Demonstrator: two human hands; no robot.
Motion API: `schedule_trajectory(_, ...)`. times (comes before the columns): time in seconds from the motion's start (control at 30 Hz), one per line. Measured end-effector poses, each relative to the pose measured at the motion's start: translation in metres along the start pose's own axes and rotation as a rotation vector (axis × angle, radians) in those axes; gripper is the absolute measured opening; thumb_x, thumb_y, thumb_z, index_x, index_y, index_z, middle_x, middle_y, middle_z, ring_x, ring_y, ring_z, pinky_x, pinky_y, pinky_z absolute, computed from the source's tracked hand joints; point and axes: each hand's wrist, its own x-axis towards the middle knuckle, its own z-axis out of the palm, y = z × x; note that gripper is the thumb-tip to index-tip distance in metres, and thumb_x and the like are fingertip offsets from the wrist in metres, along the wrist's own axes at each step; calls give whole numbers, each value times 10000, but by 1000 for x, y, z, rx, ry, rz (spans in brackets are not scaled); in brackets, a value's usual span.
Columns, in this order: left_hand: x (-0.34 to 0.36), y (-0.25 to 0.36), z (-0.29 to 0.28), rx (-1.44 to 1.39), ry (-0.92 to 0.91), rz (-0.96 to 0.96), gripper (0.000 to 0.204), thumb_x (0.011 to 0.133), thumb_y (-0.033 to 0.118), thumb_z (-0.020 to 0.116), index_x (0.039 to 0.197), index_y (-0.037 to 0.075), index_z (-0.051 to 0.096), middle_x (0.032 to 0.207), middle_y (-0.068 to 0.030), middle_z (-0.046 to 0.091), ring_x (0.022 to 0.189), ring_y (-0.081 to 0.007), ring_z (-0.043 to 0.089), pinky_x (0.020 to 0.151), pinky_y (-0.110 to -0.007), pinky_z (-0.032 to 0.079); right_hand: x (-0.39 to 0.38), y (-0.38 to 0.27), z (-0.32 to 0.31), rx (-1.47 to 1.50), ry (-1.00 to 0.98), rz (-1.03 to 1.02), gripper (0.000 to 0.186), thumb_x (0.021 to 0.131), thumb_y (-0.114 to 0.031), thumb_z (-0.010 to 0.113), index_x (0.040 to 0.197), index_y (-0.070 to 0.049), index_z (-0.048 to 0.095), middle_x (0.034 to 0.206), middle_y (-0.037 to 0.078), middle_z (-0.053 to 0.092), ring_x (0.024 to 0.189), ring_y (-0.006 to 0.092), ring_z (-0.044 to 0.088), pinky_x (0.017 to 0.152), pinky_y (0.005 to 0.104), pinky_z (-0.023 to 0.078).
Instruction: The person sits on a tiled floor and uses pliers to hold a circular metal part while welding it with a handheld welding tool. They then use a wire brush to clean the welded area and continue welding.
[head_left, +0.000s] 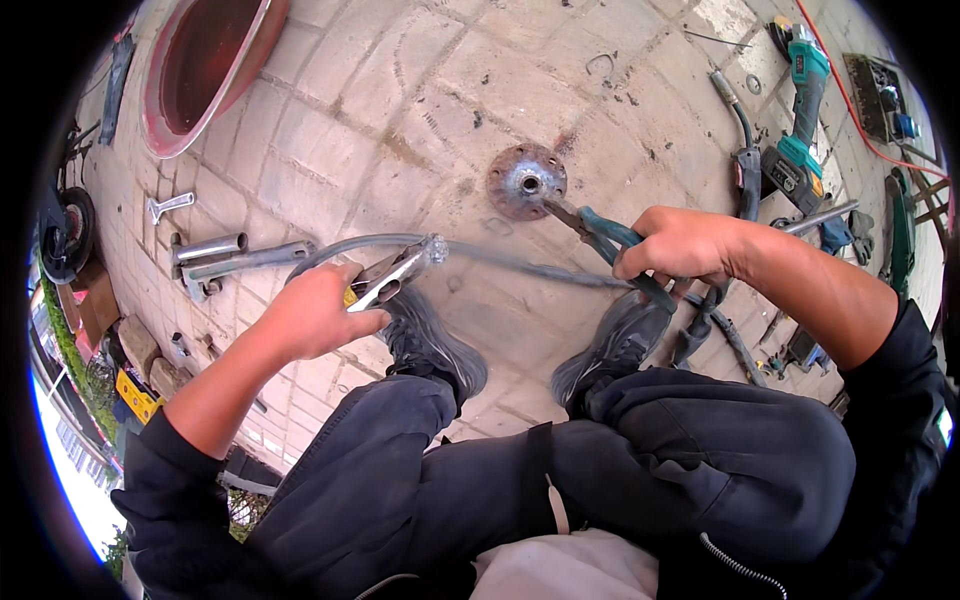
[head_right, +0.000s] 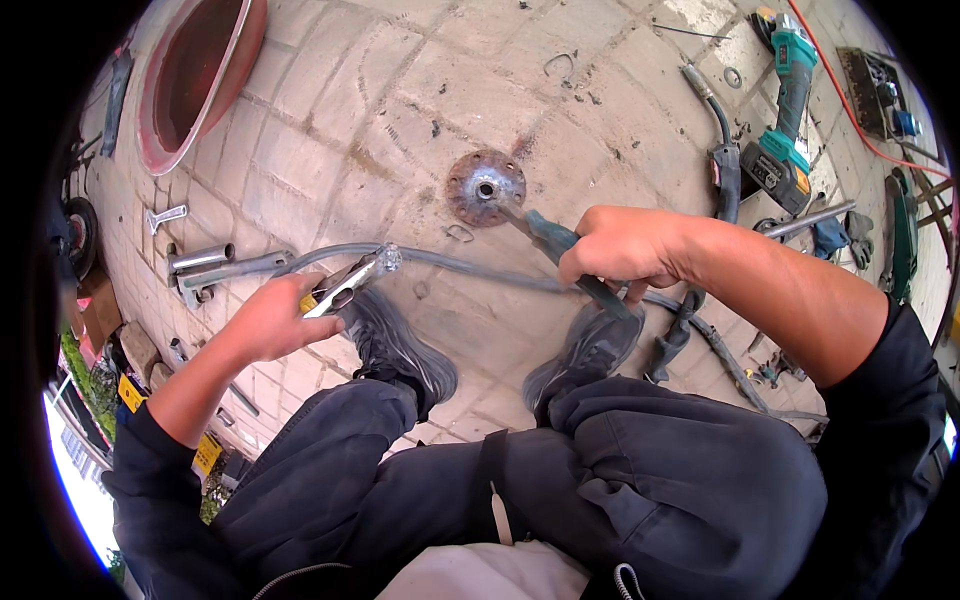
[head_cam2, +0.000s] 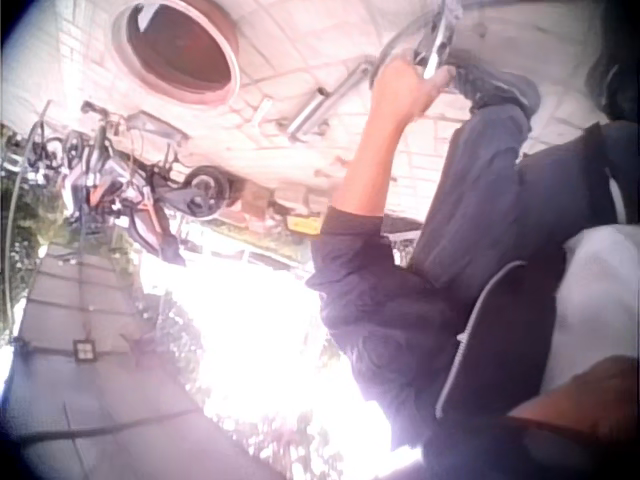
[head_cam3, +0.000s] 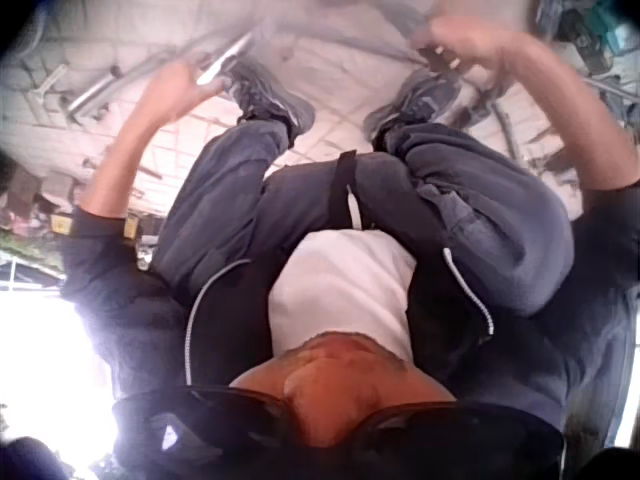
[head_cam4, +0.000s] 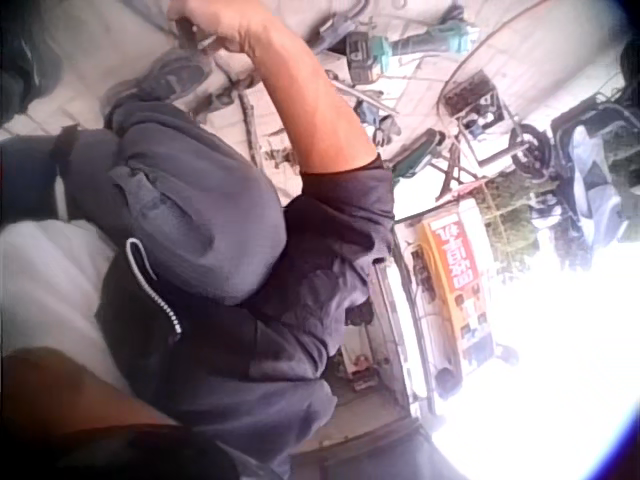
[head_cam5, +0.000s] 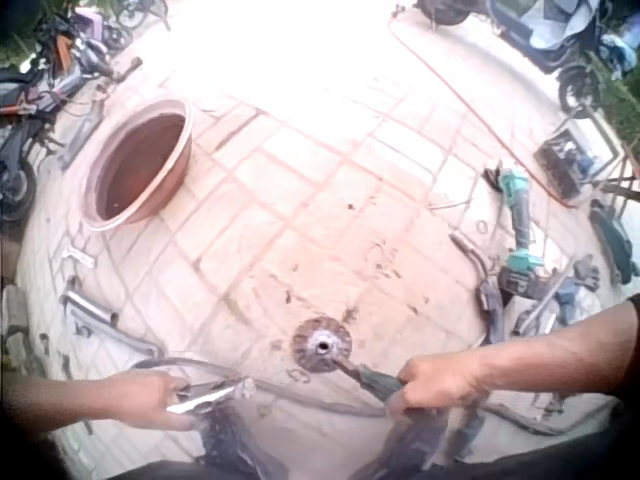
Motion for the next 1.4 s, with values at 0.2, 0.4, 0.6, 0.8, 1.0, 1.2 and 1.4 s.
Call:
schedule_trajectory(0.2, -17, -25, 16, -223, -47, -68, 637, 761, 452, 734, 1139, -52, 636, 922, -242, 676, 863, -361, 671, 796, -407, 518, 6, -28, 6, 193, -77, 68, 315, 817, -203, 677, 962, 71, 621, 854, 155, 638, 735, 253, 691, 594, 417, 591)
schedule_trajectory(0.4, 7, -19, 25, -473, -115, -112, 625, 771, 439, 740, 1149, -48, 631, 775, -160, 674, 665, -236, 674, 664, -354, 529, 6, -40, 7, 384, -133, 124, 343, 811, -172, 677, 1023, 80, 580, 910, 198, 626, 749, 329, 709, 659, 486, 599)
schedule_trajectory(0.6, 19, -21, 21, -383, -113, -27, 639, 741, 438, 760, 1140, -46, 637, 783, -159, 682, 663, -220, 676, 645, -341, 529, 11, -58, 12, 533, -180, 149, 313, 809, -160, 669, 983, 72, 552, 886, 242, 621, 765, 361, 697, 684, 498, 593)
schedule_trajectory(0.8, 10, -24, 14, -468, -50, -7, 747, 715, 430, 775, 1216, -89, 582, 835, -175, 692, 701, -241, 687, 683, -356, 537, 8, -29, 30, 593, -179, -53, 210, 871, -136, 610, 963, 48, 571, 837, 170, 635, 689, 269, 682, 599, 368, 556)
schedule_trajectory(1.0, -5, -17, -2, -557, 101, 89, 839, 692, 397, 796, 1306, -97, 508, 1096, -248, 642, 996, -306, 655, 889, -378, 500, -21, 20, 39, 687, -114, -258, 149, 900, -23, 581, 1040, 27, 578, 944, 143, 639, 793, 240, 681, 730, 354, 563)
schedule_trajectory(1.2, -21, 13, -25, -309, 473, 347, 879, 665, 327, 809, 1383, -17, 437, 1265, -226, 542, 1168, -395, 539, 1001, -425, 430, -34, 83, 48, 898, -232, -634, 234, 888, -178, 736, 882, 11, 597, 883, 171, 659, 783, 259, 671, 719, 390, 547)
schedule_trajectory(1.4, -39, 45, -31, -73, 698, 612, 894, 619, 252, 832, 1382, -2, 442, 1249, -202, 530, 1137, -372, 524, 994, -430, 401, -17, 137, 72, 409, 636, -883, 247, 891, -225, 737, 848, -21, 605, 885, 110, 667, 820, 215, 640, 735, 362, 508)
